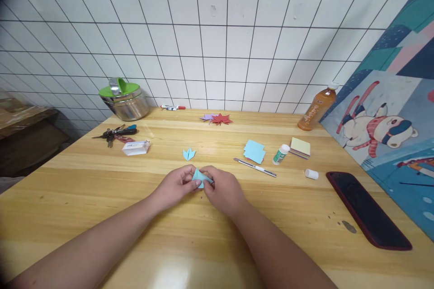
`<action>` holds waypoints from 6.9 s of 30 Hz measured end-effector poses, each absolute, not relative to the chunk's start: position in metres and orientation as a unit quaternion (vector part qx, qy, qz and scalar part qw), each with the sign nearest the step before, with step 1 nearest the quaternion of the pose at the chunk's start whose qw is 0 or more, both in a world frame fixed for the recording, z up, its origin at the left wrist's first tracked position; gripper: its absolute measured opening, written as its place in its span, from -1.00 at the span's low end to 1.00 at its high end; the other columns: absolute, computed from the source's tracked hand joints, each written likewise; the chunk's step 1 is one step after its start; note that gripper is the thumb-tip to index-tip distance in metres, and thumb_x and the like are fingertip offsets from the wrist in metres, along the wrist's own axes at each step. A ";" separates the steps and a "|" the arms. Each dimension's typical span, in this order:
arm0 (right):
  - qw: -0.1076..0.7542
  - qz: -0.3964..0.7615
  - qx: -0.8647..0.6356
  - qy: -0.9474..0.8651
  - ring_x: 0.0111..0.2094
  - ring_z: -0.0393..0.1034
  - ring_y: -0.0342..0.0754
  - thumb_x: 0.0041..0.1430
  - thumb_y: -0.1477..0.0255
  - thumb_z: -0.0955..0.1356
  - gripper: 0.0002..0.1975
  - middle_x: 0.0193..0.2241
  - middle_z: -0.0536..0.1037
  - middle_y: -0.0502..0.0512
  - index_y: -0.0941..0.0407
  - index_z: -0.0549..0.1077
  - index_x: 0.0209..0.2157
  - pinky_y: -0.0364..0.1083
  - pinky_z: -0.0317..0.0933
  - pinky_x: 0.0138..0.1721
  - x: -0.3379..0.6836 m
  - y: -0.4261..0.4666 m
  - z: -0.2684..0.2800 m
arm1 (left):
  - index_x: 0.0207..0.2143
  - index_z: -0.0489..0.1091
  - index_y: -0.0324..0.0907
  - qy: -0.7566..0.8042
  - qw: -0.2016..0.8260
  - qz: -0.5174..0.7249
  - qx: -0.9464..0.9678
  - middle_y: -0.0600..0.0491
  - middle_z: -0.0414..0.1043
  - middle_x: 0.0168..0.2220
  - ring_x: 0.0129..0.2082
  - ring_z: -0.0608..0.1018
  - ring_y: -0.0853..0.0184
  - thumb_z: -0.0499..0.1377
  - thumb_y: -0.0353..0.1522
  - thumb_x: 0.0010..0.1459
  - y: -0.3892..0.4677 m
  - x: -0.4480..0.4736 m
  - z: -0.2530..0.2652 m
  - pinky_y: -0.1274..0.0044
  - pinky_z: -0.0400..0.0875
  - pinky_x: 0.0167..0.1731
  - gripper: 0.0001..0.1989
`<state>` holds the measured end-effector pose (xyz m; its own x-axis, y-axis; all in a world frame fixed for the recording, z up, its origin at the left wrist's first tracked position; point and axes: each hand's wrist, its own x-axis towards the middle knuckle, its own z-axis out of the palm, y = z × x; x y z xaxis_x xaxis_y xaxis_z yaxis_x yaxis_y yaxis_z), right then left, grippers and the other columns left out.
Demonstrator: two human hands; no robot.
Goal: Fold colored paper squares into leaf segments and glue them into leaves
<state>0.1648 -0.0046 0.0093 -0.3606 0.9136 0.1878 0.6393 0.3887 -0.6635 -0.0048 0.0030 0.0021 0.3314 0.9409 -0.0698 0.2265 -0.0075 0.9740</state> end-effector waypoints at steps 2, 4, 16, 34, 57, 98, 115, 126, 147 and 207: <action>0.294 0.241 -0.493 -0.782 -0.43 0.37 -0.12 0.12 0.48 0.22 -0.66 -0.40 0.50 -0.02 0.02 0.27 -0.04 -0.17 0.17 -0.40 0.167 -0.005 0.010 | -0.45 0.22 -0.17 0.453 0.585 0.348 0.576 0.17 0.34 -0.59 -0.54 0.43 0.42 0.18 -0.27 -0.04 0.004 -0.005 0.006 0.58 0.30 -0.47 -0.80; 0.308 0.223 -0.465 -0.800 -0.38 0.38 -0.12 0.14 0.52 0.19 -0.67 -0.34 0.51 0.00 0.02 0.27 -0.04 -0.16 0.19 -0.36 0.170 -0.005 0.013 | -0.43 0.23 -0.19 0.447 0.622 0.353 0.538 0.12 0.41 -0.54 -0.50 0.46 0.39 0.22 -0.26 -0.07 0.006 -0.006 0.010 0.55 0.33 -0.43 -0.76; 0.346 0.206 -0.358 -0.843 -0.27 0.37 -0.11 0.05 0.56 0.29 -0.82 -0.32 0.51 0.05 0.05 0.43 -0.29 -0.10 0.24 -0.21 0.176 0.000 0.012 | -0.39 0.32 -0.26 0.374 0.670 0.375 0.520 0.12 0.37 -0.50 -0.52 0.39 0.50 0.25 -0.32 -0.05 0.006 -0.010 0.014 0.63 0.27 -0.44 -0.78; 0.407 0.157 -0.381 -0.815 -0.30 0.38 -0.10 0.12 0.48 0.28 -0.90 -0.37 0.51 0.07 0.07 0.44 -0.40 -0.13 0.25 -0.28 0.172 -0.001 0.014 | -0.36 0.33 -0.25 0.415 0.696 0.391 0.437 0.04 0.44 -0.46 -0.46 0.47 0.43 0.30 -0.28 -0.10 0.002 -0.006 0.012 0.58 0.36 -0.39 -0.71; 0.415 0.223 -0.433 -0.769 -0.31 0.38 -0.09 0.06 0.49 0.33 -0.84 -0.35 0.51 0.05 0.03 0.49 -0.28 -0.11 0.28 -0.28 0.168 0.000 0.009 | -0.32 0.40 -0.25 0.408 0.635 0.354 0.552 0.05 0.46 -0.46 -0.44 0.47 0.38 0.21 -0.27 -0.02 0.000 -0.001 0.009 0.54 0.34 -0.37 -0.76; 0.425 0.356 -0.475 -0.683 -0.53 0.28 -0.19 -0.06 0.50 0.38 -0.92 -0.51 0.42 0.01 0.10 0.53 -0.45 -0.17 0.22 -0.44 0.165 0.000 0.014 | -0.37 0.41 -0.24 0.405 0.620 0.315 0.594 0.07 0.44 -0.46 -0.42 0.45 0.39 0.16 -0.24 0.04 -0.001 0.002 0.010 0.56 0.29 -0.36 -0.78; 0.429 0.378 -0.490 -0.658 -0.50 0.29 -0.15 -0.10 0.38 0.42 -0.87 -0.50 0.46 0.03 0.09 0.54 -0.42 -0.17 0.21 -0.46 0.166 0.002 0.011 | -0.26 0.44 -0.27 0.431 0.625 0.314 0.569 -0.05 0.53 -0.37 -0.37 0.53 0.31 0.18 -0.19 0.02 0.001 -0.002 0.010 0.51 0.37 -0.34 -0.67; 0.429 0.353 -0.499 -0.666 -0.54 0.27 -0.17 -0.07 0.41 0.39 -0.93 -0.51 0.45 0.02 0.12 0.48 -0.50 -0.19 0.19 -0.52 0.166 0.002 0.007 | -0.29 0.46 -0.27 0.427 0.667 0.309 0.527 -0.07 0.54 -0.37 -0.38 0.54 0.32 0.21 -0.18 -0.01 0.000 -0.002 0.011 0.46 0.40 -0.28 -0.66; 0.347 0.160 -0.401 -0.833 -0.23 0.37 -0.07 0.09 0.51 0.27 -0.72 -0.23 0.50 0.06 -0.01 0.48 -0.18 -0.10 0.24 -0.24 0.181 -0.001 0.014 | -0.25 0.45 -0.29 0.373 0.771 0.344 0.386 -0.10 0.52 -0.28 -0.32 0.55 0.37 0.25 -0.34 0.01 0.003 -0.010 0.012 0.55 0.40 -0.25 -0.75; 0.415 0.543 -0.486 -0.544 -0.48 0.32 -0.14 -0.02 0.26 0.34 -0.78 -0.53 0.42 0.01 0.16 0.37 -0.49 -0.12 0.29 -0.41 0.157 0.001 0.008 | -0.44 0.38 -0.24 0.451 0.540 0.360 0.613 0.08 0.45 -0.54 -0.51 0.46 0.39 0.14 -0.24 0.04 0.003 -0.003 0.014 0.57 0.34 -0.43 -0.78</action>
<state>0.1567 0.0013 0.0082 -0.1824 0.9803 -0.0757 0.0778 -0.0624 -0.9950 -0.0027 0.0027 0.0140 0.3347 0.9412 -0.0448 0.1646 -0.0116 0.9863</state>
